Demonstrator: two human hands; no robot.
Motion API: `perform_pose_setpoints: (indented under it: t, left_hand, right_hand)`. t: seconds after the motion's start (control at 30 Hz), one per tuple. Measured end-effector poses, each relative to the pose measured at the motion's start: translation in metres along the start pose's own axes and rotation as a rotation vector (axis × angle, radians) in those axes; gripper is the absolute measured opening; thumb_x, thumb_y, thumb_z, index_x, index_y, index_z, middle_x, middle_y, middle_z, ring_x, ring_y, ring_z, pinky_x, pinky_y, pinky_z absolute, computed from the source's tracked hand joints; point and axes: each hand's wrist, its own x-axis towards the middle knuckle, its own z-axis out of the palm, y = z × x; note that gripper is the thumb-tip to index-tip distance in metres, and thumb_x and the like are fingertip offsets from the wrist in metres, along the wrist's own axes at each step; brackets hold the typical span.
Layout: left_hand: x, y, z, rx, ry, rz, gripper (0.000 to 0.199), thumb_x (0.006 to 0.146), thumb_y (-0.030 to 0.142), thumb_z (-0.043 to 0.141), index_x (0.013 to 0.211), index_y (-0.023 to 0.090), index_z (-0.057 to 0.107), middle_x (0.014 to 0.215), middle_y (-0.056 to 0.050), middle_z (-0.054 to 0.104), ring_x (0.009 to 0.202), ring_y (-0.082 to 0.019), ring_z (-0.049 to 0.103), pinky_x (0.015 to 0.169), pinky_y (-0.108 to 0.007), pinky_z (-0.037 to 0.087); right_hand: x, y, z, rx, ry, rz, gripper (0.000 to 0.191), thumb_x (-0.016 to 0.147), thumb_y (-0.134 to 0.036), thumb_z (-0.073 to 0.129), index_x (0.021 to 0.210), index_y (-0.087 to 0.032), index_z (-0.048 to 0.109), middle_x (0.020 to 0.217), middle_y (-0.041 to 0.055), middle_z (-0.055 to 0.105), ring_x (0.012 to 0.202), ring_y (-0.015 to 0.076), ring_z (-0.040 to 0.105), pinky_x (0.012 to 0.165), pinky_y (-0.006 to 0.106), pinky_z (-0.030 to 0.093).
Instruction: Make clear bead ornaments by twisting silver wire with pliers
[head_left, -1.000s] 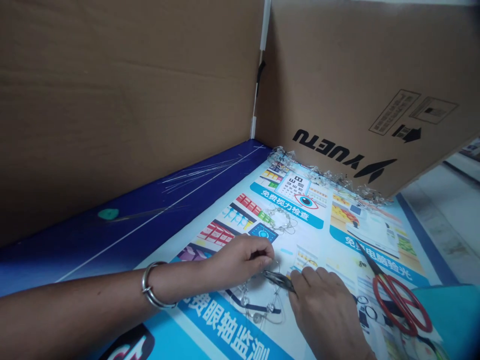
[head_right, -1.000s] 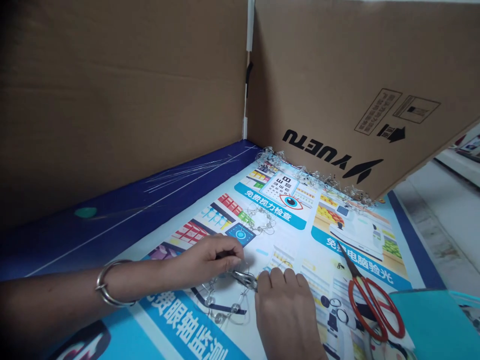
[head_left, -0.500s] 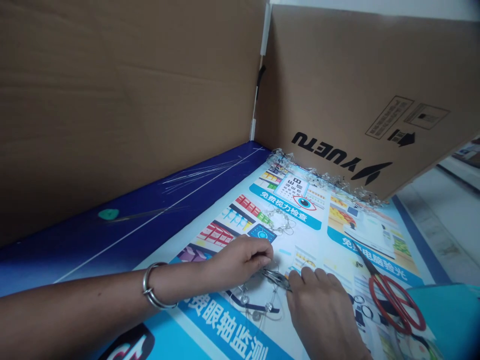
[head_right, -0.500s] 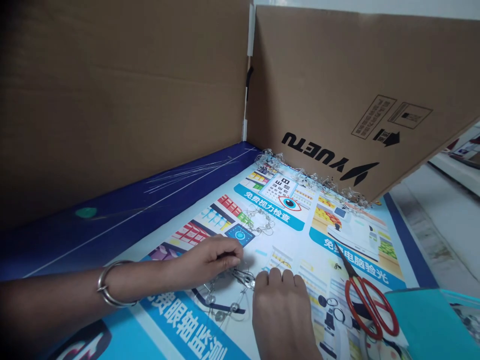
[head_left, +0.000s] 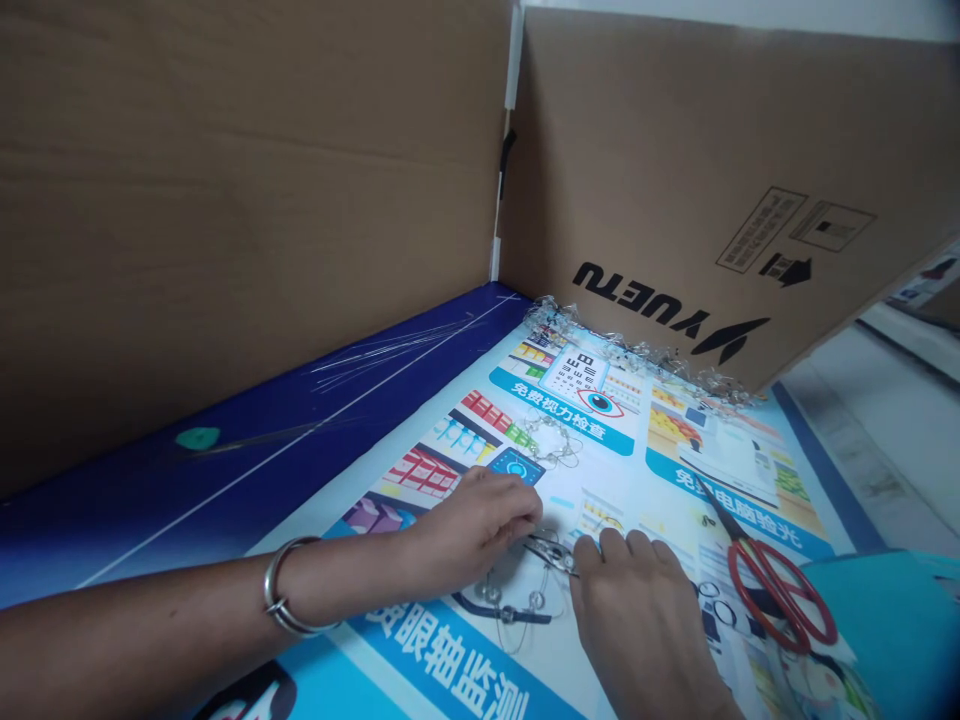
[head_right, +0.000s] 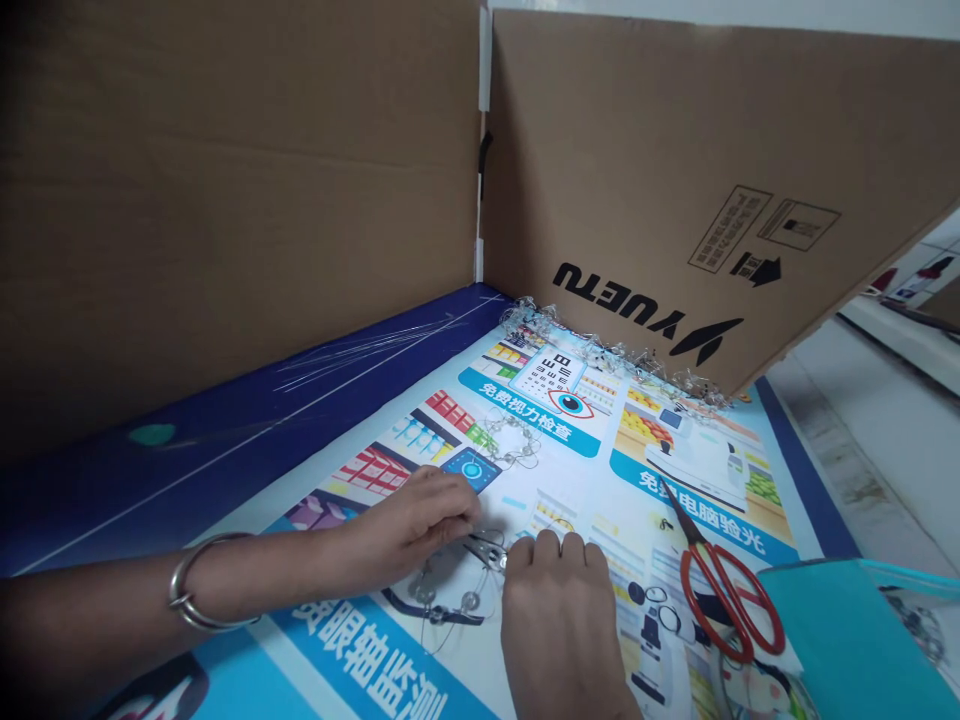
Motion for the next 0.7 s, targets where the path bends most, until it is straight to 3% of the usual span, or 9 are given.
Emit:
perform_pose_setpoints:
  t: [0.27,0.53,0.7]
  left_hand:
    - [0.0010,0.0007,-0.0005,0.009,0.080,-0.003,0.012,0.083,0.009,0.048,0.080,0.019,0.054,0.100,-0.004,0.050,0.097,-0.019,0.044,0.083,-0.034,0.032]
    - [0.0035,0.0031,-0.0055,0.044,0.046,0.048,0.013,0.086,0.012,0.046,0.079,0.018,0.055,0.077,-0.001,0.056,0.078,-0.016,0.049,0.074,-0.031,0.030]
    - [0.0041,0.0010,-0.0051,0.050,0.090,0.037,0.011,0.085,0.013,0.047,0.080,0.018,0.055,0.080,-0.001,0.055,0.080,-0.016,0.049,0.076,-0.031,0.030]
  right_hand:
    - [0.0010,0.0008,0.0001,0.007,-0.003,-0.003,0.008,0.071,-0.013,0.060,0.073,-0.021,0.061,0.068,0.0060,0.057,0.067,0.0242,0.050,0.061,0.036,0.028]
    - [0.0024,0.0016,0.0010,0.020,-0.003,0.007,0.008,0.070,-0.012,0.060,0.072,-0.020,0.061,0.067,0.0061,0.058,0.066,0.0233,0.050,0.061,0.035,0.027]
    - [0.0035,0.0033,0.0000,0.030,-0.025,0.004,0.009,0.071,-0.013,0.060,0.073,-0.021,0.061,0.070,0.0058,0.058,0.068,0.0245,0.051,0.062,0.036,0.028]
